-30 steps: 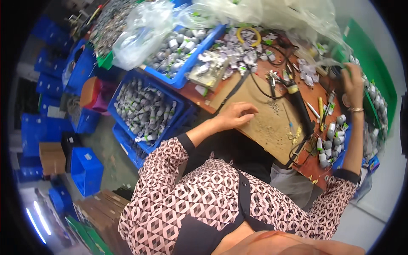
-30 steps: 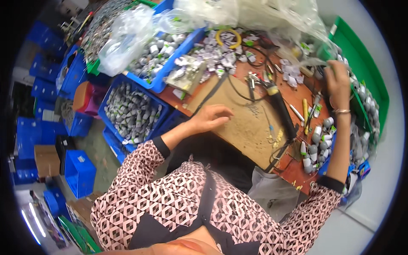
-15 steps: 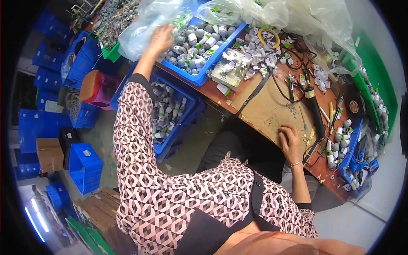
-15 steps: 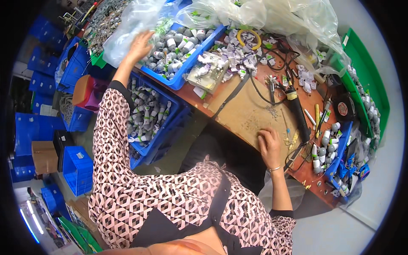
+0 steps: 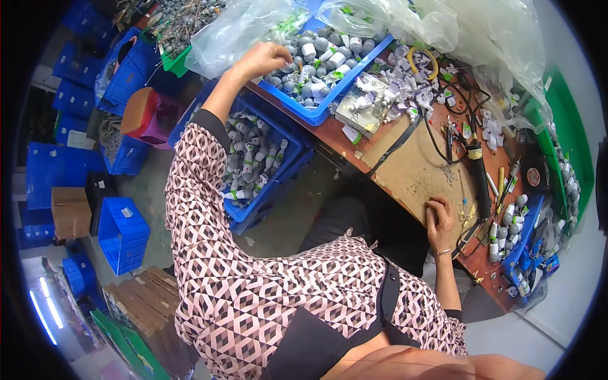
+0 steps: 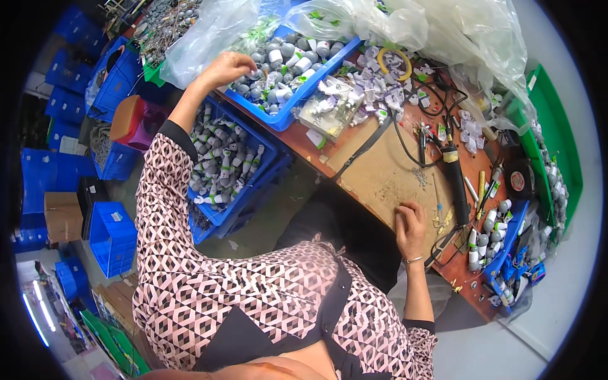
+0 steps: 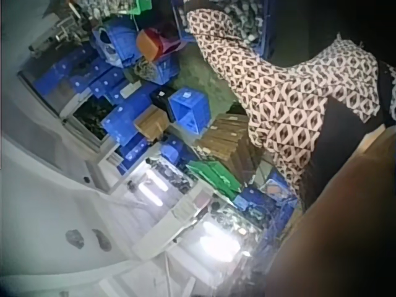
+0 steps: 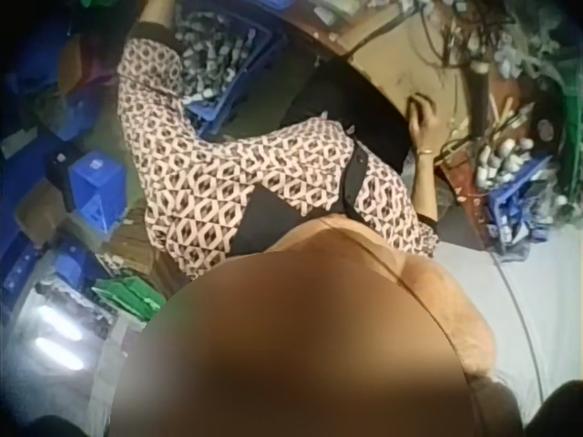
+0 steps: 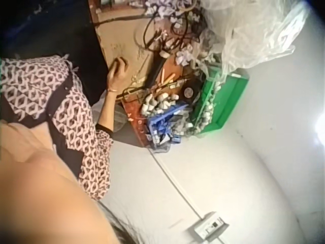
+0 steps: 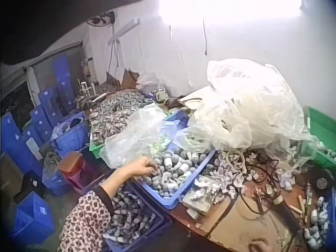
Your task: Assembling small electronic components into plastic housings at a factory workbench.
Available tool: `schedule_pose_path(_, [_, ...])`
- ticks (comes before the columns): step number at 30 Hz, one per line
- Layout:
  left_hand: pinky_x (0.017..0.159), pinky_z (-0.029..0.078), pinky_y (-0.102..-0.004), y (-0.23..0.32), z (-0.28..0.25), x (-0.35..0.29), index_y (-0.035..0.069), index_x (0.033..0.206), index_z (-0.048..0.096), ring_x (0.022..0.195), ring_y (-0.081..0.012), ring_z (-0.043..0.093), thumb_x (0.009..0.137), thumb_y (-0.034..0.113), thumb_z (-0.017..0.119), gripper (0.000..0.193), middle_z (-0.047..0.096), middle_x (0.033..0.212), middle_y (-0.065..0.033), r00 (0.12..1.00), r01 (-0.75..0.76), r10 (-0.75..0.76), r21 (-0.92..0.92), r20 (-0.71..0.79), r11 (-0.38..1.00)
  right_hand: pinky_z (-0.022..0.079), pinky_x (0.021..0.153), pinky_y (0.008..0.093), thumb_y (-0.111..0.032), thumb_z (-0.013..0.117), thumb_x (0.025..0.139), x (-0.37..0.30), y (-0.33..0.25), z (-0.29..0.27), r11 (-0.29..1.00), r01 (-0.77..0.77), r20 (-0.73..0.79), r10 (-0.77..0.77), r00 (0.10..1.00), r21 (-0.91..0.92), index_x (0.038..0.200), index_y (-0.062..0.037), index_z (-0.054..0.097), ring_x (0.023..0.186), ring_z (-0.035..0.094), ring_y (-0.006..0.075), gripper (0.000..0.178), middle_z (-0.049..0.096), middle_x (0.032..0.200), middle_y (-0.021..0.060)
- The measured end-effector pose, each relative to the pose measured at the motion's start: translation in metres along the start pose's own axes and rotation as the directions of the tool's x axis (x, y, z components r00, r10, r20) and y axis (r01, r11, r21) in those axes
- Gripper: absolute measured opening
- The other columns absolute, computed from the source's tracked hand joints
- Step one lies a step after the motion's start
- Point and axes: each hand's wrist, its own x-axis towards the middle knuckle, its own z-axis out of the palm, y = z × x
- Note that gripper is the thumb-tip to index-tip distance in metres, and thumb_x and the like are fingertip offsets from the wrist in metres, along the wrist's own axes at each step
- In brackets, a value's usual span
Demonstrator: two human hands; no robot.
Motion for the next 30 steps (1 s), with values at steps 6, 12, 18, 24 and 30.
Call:
schedule_pose_path(6, [0.07,0.048,-0.0378,0.032,0.028,-0.003,0.003,0.094,0.065,0.078,-0.031,0.062,0.077,0.039,0.06,0.04,0.065,0.082,-0.0158,0.974,0.164,-0.215,0.43,0.071,0.888,0.042,0.079,0.0355,0.0,0.059,0.076,0.0,-0.002,0.001,1.0,-0.003,-0.025,0.003,1.0,0.0,0.088,-0.002,0.06,0.09,0.053,0.0293,0.013,0.056,0.096,0.0129])
schedule_pose_path(12, [0.068,0.048,-0.0332,0.011,-0.006,0.018,0.001,0.097,0.064,0.072,-0.0188,0.06,0.08,0.031,0.063,0.034,0.065,0.081,-0.0107,0.937,0.121,-0.091,-0.07,0.336,0.99,0.041,0.079,0.036,0.0,0.06,0.075,-0.001,0.002,0.0,0.999,0.022,-0.033,-0.023,0.999,-0.048,0.088,-0.0031,0.06,0.09,0.052,0.0291,0.013,0.055,0.096,0.0124])
schedule_pose_path(18, [0.077,0.05,-0.0384,-0.031,0.037,0.045,0.001,0.113,0.056,0.09,-0.0297,0.064,0.074,0.043,0.066,0.058,0.065,0.098,-0.0187,0.963,0.236,-0.205,0.182,-0.173,0.955,0.04,0.079,0.0367,-0.001,0.06,0.074,-0.001,-0.001,0.003,0.998,0.047,-0.033,-0.049,0.998,-0.049,0.088,-0.0033,0.06,0.089,0.052,0.0299,0.014,0.055,0.096,0.0123])
schedule_pose_path(24, [0.074,0.05,-0.039,0.008,0.015,0.035,0.007,0.104,0.062,0.087,-0.0307,0.064,0.075,0.04,0.067,0.044,0.066,0.094,-0.0172,0.901,0.308,-0.348,-0.183,-0.26,0.934,0.04,0.08,0.0377,-0.002,0.06,0.074,-0.003,0.002,0.002,0.999,0.036,-0.046,-0.038,0.998,-0.028,0.089,-0.0034,0.06,0.089,0.051,0.0307,0.015,0.055,0.096,0.0124])
schedule_pose_path(30, [0.07,0.049,-0.0335,0.036,-0.032,0.02,0.009,0.1,0.064,0.081,-0.0216,0.064,0.077,0.04,0.068,0.039,0.066,0.09,-0.011,0.844,0.063,0.115,0.31,-0.523,0.948,0.04,0.08,0.0387,-0.003,0.061,0.074,-0.001,0.002,-0.002,0.998,0.049,-0.041,-0.05,0.998,-0.043,0.089,-0.0039,0.06,0.09,0.051,0.0308,0.015,0.055,0.096,0.0118])
